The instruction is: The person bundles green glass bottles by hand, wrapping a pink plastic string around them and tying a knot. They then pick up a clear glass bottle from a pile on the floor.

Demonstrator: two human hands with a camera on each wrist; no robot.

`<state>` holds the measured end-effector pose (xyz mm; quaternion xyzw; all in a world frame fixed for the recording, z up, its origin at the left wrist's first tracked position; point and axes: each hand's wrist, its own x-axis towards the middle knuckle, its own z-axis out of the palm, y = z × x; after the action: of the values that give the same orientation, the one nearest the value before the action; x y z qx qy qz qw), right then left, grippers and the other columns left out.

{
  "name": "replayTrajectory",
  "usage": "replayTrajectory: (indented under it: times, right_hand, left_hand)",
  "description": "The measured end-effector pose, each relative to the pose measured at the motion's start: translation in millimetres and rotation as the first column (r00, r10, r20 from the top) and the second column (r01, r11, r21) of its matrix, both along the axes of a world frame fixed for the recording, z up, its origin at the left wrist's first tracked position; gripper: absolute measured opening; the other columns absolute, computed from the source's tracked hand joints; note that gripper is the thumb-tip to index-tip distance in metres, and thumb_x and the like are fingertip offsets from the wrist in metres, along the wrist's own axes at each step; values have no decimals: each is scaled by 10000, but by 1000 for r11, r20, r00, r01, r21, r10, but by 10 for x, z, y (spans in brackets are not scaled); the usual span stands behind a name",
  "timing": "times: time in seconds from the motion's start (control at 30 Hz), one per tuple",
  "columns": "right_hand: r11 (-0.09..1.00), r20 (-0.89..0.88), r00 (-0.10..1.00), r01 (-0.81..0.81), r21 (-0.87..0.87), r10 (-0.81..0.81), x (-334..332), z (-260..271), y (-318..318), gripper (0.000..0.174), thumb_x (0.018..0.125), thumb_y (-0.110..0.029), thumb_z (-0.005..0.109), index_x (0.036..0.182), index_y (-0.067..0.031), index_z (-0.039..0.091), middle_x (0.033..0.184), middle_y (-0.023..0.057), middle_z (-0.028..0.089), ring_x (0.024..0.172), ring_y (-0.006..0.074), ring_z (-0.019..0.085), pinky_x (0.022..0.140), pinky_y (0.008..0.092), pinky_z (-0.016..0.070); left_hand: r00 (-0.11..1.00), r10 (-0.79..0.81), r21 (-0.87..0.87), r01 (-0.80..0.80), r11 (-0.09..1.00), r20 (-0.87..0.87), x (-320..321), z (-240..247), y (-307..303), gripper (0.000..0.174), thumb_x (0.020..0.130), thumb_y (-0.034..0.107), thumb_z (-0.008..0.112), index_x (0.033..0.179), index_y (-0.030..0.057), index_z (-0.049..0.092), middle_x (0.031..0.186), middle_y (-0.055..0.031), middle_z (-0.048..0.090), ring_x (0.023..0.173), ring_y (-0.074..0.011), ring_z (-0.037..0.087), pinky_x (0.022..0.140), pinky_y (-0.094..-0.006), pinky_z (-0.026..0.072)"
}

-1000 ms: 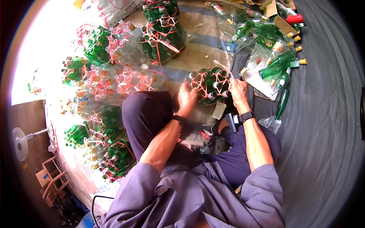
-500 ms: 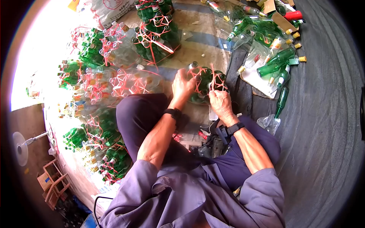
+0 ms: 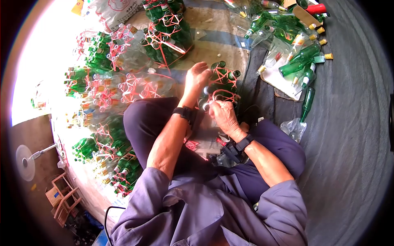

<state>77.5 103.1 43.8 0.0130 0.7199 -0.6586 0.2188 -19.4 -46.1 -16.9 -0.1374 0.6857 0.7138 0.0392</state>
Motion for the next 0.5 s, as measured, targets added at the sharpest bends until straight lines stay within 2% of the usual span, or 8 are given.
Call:
replayTrajectory:
  times: [0.03,0.07,0.17,0.2,0.33,0.4,0.43,0.5]
  right_hand:
    - [999,46,999,21,-35,-20,16,0,6,391,955,-251,525,671,6,605,591,40,575,550,120,550,566,278,448]
    - [999,42,999,19,-38,-18,42,17,13,391,955,-251,525,671,6,605,591,40,575,550,120,550,566,278,448]
    - [996,78,995,67,-64,-62,110,9,37,414,959,-278,543,660,1,609,584,36,573,549,120,550,546,273,433]
    - [999,39,999,28,-16,-27,120,30,73,377,958,-212,524,677,23,616,594,66,607,534,132,573,545,292,463]
    - [1000,67,997,31,-5,-30,251,68,191,390,967,-226,495,685,14,615,605,75,618,564,145,611,562,295,479]
    - [997,60,996,74,-35,-72,375,-183,265,395,955,-256,517,679,8,615,593,63,601,544,127,579,539,291,454]
    - [997,54,996,71,-36,-70,423,-163,281,395,955,-256,517,679,8,615,593,63,601,544,127,579,539,291,454]
    - [992,273,955,127,-19,-117,522,-116,298,410,964,-292,531,674,-15,618,581,28,571,525,88,520,494,264,396]
  left_hand:
    - [999,32,-9,-32,999,-16,62,2,-38,451,853,213,681,1190,-80,623,1115,-151,702,1004,-205,659,905,-324,505]
    - [999,34,-12,-34,999,-19,100,9,-93,451,853,213,681,1190,-80,623,1115,-151,702,1004,-205,659,905,-324,505]
    - [1000,-13,-164,10,986,-18,214,-113,-259,336,872,217,627,1085,-37,674,930,-78,716,809,-136,649,748,-281,504]
    - [1000,-5,-167,1,986,-24,245,-52,-298,336,872,217,627,1085,-37,674,930,-78,716,809,-136,649,748,-281,504]
    - [999,-33,-101,31,994,-18,372,358,-408,274,914,224,613,1044,-10,670,933,-80,720,811,-134,656,740,-273,502]
    - [999,-31,84,34,996,-31,422,645,-428,247,947,226,600,1036,4,663,934,-82,721,805,-132,655,734,-267,500]
    - [997,-43,77,47,996,-59,445,784,-441,229,959,219,599,1031,9,658,937,-84,721,793,-122,647,726,-265,497]
    - [993,-67,81,75,994,-95,493,1023,-471,227,957,217,603,1030,9,657,937,-83,720,787,-120,644,723,-265,497]
